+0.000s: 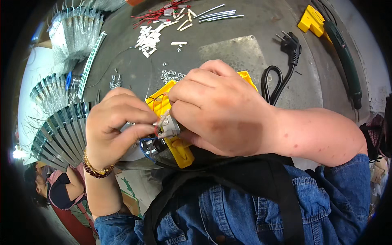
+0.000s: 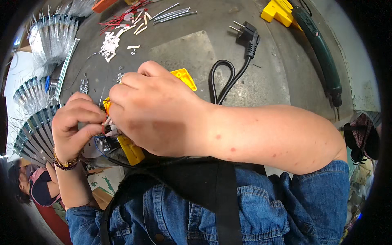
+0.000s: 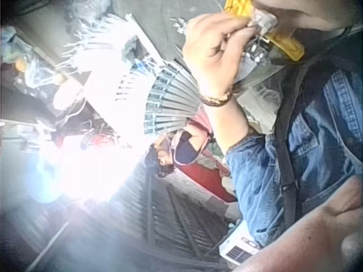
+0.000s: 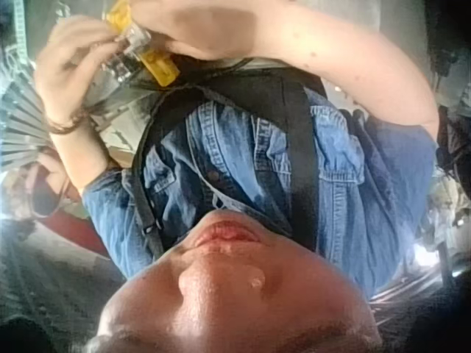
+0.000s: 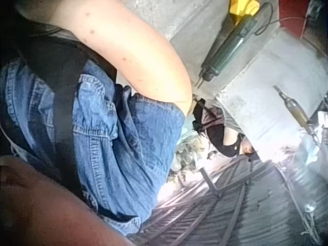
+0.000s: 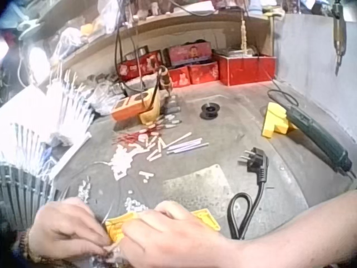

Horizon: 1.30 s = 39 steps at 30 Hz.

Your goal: Assembling and soldering internal wiring components into a yellow power tool housing.

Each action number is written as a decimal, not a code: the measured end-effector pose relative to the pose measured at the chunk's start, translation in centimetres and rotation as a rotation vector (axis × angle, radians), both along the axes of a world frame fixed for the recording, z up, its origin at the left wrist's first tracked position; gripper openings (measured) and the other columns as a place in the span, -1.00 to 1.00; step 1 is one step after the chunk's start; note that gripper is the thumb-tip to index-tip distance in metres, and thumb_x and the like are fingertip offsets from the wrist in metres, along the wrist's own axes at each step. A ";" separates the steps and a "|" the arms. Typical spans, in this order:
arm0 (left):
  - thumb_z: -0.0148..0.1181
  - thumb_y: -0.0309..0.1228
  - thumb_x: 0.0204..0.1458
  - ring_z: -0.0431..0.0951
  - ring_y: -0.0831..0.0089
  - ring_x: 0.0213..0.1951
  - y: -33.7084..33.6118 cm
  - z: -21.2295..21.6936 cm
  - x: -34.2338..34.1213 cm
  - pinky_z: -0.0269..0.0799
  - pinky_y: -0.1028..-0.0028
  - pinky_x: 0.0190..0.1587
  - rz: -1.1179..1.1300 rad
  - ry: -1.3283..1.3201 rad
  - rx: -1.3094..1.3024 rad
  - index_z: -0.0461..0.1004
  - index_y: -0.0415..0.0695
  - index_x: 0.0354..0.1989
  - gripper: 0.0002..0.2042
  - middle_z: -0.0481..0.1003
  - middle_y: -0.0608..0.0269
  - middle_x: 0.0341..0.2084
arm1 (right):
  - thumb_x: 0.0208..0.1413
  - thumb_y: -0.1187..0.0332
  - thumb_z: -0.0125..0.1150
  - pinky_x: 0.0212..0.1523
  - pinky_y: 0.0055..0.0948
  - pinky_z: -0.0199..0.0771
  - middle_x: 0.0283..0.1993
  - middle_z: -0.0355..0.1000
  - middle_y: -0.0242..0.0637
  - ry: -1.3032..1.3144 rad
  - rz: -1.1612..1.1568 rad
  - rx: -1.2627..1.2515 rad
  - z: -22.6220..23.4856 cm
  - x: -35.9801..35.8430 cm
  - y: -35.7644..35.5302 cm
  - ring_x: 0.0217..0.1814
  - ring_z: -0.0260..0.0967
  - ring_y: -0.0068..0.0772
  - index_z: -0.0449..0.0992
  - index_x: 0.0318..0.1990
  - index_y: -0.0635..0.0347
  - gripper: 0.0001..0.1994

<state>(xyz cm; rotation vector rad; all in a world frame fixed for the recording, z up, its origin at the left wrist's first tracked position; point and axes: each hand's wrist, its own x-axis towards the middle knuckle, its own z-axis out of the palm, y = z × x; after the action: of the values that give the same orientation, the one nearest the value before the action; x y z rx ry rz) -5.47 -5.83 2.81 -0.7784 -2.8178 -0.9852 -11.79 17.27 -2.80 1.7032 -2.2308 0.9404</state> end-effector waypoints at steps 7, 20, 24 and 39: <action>0.35 -0.61 -0.23 0.50 0.27 -0.36 0.3 -0.6 0.2 0.39 0.37 -0.22 0.003 -0.021 0.064 0.56 -0.17 -0.49 -0.88 0.56 0.27 -0.48 | -0.33 0.33 0.47 0.04 -0.24 0.29 -0.16 0.42 -0.32 0.001 0.022 0.012 0.1 0.0 0.1 -0.06 0.39 -0.26 0.49 -0.36 0.18 -0.67; 0.34 -0.60 -0.19 0.49 0.21 -0.16 -0.6 -3.8 5.0 0.38 0.31 -0.03 0.399 0.137 0.195 0.51 -0.14 -0.29 -0.76 0.48 0.09 -0.15 | -0.15 0.34 0.35 0.02 -0.22 0.29 -0.20 0.42 -0.29 -0.034 0.057 -0.060 0.9 -0.1 -0.2 -0.10 0.37 -0.22 0.50 -0.32 0.19 -0.77; 0.45 -0.41 -0.29 0.38 -0.01 0.08 -0.2 -3.6 7.0 0.28 0.17 0.14 0.278 0.173 0.032 0.46 -0.12 -0.04 -0.47 0.38 -0.02 0.06 | -0.16 0.18 0.42 0.01 -0.19 0.29 -0.18 0.39 -0.24 0.003 0.019 0.024 2.1 0.7 -0.7 -0.10 0.35 -0.17 0.50 -0.23 0.18 -0.63; 0.39 -0.39 -0.23 0.17 -0.05 0.30 2.1 -5.1 9.1 0.07 0.02 0.28 0.283 0.224 0.015 0.61 0.13 -0.21 -0.69 0.24 0.07 0.25 | -0.04 0.03 0.39 -0.22 -0.19 0.53 -0.30 0.51 -0.12 -0.220 -0.292 0.427 5.3 2.9 -3.2 -0.27 0.53 -0.08 0.56 -0.24 0.25 -0.57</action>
<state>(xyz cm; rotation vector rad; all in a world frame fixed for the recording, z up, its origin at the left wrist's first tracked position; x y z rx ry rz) 3.59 -3.77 -2.28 -0.4391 -2.6276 -0.8175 -8.90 14.06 2.47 1.4041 -2.8949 0.6411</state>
